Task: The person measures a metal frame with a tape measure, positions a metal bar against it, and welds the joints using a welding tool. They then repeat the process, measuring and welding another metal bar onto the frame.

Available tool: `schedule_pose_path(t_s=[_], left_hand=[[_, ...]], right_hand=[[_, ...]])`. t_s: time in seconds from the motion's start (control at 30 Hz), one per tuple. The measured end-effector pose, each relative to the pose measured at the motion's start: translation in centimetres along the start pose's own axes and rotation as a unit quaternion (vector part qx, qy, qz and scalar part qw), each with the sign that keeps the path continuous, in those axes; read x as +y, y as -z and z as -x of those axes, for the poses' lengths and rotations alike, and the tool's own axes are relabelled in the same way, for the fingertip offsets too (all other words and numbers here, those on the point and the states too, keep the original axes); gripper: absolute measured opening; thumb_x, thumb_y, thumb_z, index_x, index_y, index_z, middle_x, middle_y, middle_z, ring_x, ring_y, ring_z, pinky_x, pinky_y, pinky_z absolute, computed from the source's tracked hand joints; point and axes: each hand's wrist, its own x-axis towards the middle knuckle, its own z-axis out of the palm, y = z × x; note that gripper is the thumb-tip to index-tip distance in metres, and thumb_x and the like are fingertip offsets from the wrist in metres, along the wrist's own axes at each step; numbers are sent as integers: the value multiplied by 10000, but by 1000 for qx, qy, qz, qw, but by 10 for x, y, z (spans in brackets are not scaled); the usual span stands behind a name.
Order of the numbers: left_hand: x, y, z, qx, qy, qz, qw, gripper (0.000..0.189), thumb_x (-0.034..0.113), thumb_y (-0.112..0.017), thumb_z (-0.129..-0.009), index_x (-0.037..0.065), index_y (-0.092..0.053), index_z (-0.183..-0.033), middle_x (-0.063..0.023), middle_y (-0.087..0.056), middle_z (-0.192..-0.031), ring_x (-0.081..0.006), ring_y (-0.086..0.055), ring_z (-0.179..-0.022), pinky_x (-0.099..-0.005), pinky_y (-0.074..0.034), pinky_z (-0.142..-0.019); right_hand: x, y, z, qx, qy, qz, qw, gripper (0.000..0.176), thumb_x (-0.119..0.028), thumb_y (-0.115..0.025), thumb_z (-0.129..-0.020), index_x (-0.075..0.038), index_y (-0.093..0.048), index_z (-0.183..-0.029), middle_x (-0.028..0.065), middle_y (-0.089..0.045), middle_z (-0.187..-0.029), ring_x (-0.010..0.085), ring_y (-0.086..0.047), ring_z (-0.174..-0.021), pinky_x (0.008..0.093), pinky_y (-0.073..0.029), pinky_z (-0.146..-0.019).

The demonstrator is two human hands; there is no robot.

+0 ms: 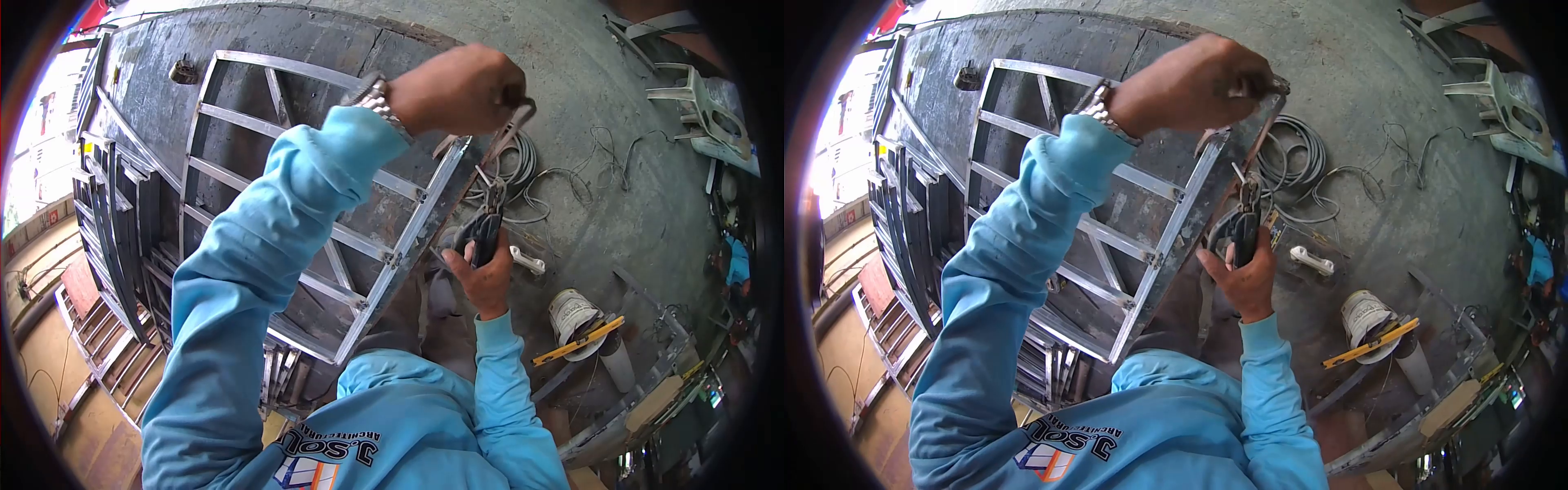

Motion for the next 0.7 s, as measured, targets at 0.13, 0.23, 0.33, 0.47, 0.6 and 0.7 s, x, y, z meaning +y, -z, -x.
schedule_pose_path(t_s=[0.13,0.23,0.33,0.47,0.6,0.7], left_hand=[[-14,11,13,43,40,20,998,244,85,-709,-827,5,-734,-1055,-131,-752,-922,-233,-735,-831,-336,-590,-772],[-11,6,12,49,37,46,997,247,85,-720,-828,1,-736,-1060,-140,-755,-946,-218,-739,-841,-333,-592,-784],[-1,0,5,49,25,71,996,251,83,-725,-826,3,-740,-1064,-146,-756,-950,-225,-742,-835,-336,-595,-781],[-1,-3,-2,48,40,55,997,251,71,-718,-828,5,-747,-1069,-144,-759,-937,-235,-745,-818,-339,-598,-773],[-3,-1,4,52,49,68,995,245,65,-714,-827,7,-752,-1062,-146,-759,-926,-238,-747,-809,-344,-601,-768],[-3,1,6,44,58,81,994,243,67,-711,-825,6,-754,-1056,-147,-758,-926,-239,-747,-810,-344,-603,-777]], right_hand=[[3,4,-3,-5,-23,-6,1000,533,-251,-911,-714,-25,-551,-1037,19,-594,-889,76,-540,-722,235,-503,-591],[-1,2,-15,-7,14,34,999,533,-260,-913,-710,-29,-550,-1025,4,-581,-830,72,-536,-691,238,-493,-577],[-1,1,-23,-13,23,66,997,533,-285,-916,-705,-42,-548,-1006,-12,-555,-750,77,-529,-639,255,-477,-559],[1,2,-30,-26,33,108,993,553,-336,-918,-691,-51,-546,-985,-6,-538,-707,106,-535,-600,286,-472,-559],[2,-2,-35,-30,25,119,992,582,-377,-917,-683,-44,-544,-981,18,-555,-745,124,-551,-611,302,-485,-572],[4,-7,-37,-27,27,108,993,587,-383,-915,-684,-40,-544,-982,28,-564,-764,122,-557,-620,306,-489,-576]])
